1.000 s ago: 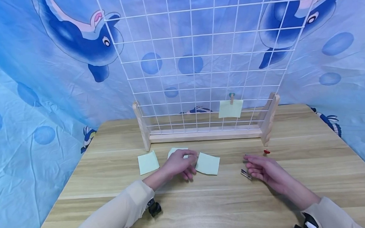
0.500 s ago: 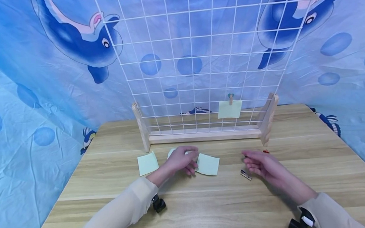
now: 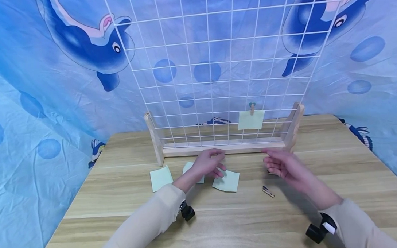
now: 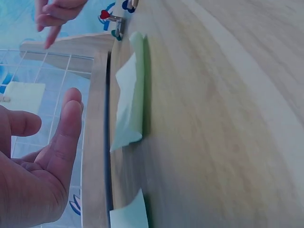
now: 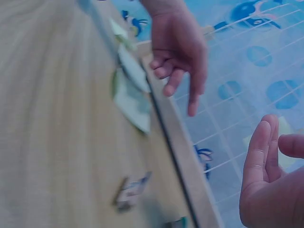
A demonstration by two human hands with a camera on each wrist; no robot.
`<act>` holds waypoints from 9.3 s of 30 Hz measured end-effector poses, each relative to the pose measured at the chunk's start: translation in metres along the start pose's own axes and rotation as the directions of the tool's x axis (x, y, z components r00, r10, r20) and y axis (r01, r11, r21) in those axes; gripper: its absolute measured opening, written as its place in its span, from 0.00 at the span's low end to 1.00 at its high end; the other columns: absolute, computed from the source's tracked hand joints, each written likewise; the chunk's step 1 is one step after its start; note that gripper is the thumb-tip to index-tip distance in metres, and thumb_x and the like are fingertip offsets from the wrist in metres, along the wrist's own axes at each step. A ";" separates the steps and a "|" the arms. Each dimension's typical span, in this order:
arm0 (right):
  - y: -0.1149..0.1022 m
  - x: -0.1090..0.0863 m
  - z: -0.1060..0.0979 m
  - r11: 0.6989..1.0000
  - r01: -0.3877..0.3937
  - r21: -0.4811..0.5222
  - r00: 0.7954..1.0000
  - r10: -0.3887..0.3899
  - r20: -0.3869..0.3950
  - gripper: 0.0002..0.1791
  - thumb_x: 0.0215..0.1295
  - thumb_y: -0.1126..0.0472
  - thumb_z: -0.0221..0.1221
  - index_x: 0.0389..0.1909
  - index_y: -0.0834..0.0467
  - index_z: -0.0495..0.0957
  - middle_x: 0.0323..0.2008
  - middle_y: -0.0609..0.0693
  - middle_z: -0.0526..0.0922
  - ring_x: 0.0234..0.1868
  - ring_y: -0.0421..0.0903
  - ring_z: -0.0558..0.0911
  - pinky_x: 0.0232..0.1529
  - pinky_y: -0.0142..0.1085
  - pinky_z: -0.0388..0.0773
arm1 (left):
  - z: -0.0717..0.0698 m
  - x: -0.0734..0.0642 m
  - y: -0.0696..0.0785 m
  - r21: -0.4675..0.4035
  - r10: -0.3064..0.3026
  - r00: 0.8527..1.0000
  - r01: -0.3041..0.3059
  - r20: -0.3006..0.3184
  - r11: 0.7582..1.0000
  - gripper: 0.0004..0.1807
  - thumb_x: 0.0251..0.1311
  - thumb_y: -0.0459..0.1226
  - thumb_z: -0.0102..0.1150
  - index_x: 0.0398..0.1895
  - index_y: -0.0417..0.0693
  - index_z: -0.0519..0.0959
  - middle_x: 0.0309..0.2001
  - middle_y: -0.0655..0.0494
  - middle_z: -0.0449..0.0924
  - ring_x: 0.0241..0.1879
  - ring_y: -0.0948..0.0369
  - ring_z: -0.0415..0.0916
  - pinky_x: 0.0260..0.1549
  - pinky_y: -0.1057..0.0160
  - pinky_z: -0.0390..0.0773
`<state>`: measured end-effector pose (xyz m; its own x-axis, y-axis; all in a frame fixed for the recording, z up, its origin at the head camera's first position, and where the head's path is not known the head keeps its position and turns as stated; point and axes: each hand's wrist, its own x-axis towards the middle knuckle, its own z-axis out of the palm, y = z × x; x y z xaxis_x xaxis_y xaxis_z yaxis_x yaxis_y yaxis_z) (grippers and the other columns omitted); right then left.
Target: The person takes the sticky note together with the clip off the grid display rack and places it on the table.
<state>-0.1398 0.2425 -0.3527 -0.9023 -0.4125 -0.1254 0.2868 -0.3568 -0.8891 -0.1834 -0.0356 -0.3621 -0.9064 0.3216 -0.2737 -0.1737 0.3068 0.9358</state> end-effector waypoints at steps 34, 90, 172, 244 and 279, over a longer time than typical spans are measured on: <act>-0.067 0.042 0.013 0.993 0.121 0.007 0.992 -0.120 -0.041 0.16 0.73 0.60 0.51 0.59 0.56 0.68 0.31 0.48 0.86 0.31 0.40 0.84 0.37 0.27 0.82 | 0.027 0.045 0.046 -0.071 0.297 0.950 -0.304 -0.096 0.950 0.27 0.67 0.44 0.56 0.69 0.59 0.66 0.61 0.51 0.74 0.59 0.56 0.72 0.51 0.54 0.80; -0.075 0.084 0.044 0.976 0.131 -0.176 0.977 -0.157 -0.143 0.32 0.75 0.58 0.49 0.75 0.53 0.49 0.44 0.46 0.82 0.37 0.40 0.84 0.40 0.26 0.82 | 0.040 0.063 0.064 -0.208 0.277 0.938 -0.319 -0.210 0.924 0.21 0.64 0.33 0.57 0.61 0.44 0.73 0.48 0.42 0.81 0.45 0.49 0.83 0.41 0.63 0.84; -0.055 0.049 0.037 0.958 0.271 0.097 0.963 -0.268 -0.043 0.09 0.70 0.67 0.53 0.46 0.60 0.79 0.37 0.54 0.87 0.36 0.42 0.85 0.42 0.28 0.82 | 0.005 0.024 0.028 -0.136 0.194 0.973 -0.210 -0.122 0.968 0.15 0.62 0.30 0.57 0.51 0.33 0.77 0.40 0.41 0.85 0.27 0.59 0.84 0.33 0.63 0.85; 0.035 -0.052 -0.027 0.993 -0.112 0.023 0.993 0.113 -0.044 0.13 0.75 0.63 0.45 0.43 0.54 0.80 0.33 0.43 0.84 0.33 0.36 0.82 0.38 0.27 0.81 | -0.103 -0.138 -0.089 -0.102 -0.081 0.996 0.077 -0.041 0.992 0.24 0.62 0.35 0.60 0.54 0.24 0.69 0.31 0.46 0.85 0.28 0.58 0.83 0.30 0.66 0.84; 0.038 -0.063 -0.039 0.984 -0.161 0.081 0.977 0.170 -0.125 0.16 0.77 0.58 0.44 0.46 0.47 0.83 0.35 0.42 0.85 0.34 0.35 0.81 0.39 0.27 0.81 | -0.115 -0.153 -0.087 0.134 -0.045 0.998 0.049 -0.035 0.990 0.19 0.66 0.39 0.56 0.50 0.30 0.77 0.28 0.48 0.84 0.25 0.57 0.81 0.24 0.59 0.84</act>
<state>-0.0845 0.2875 -0.3955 -0.8732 -0.3596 -0.3289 0.4534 -0.3522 -0.8187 -0.0742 -0.2139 -0.3761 -0.9106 0.2762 -0.3074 -0.1647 0.4398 0.8829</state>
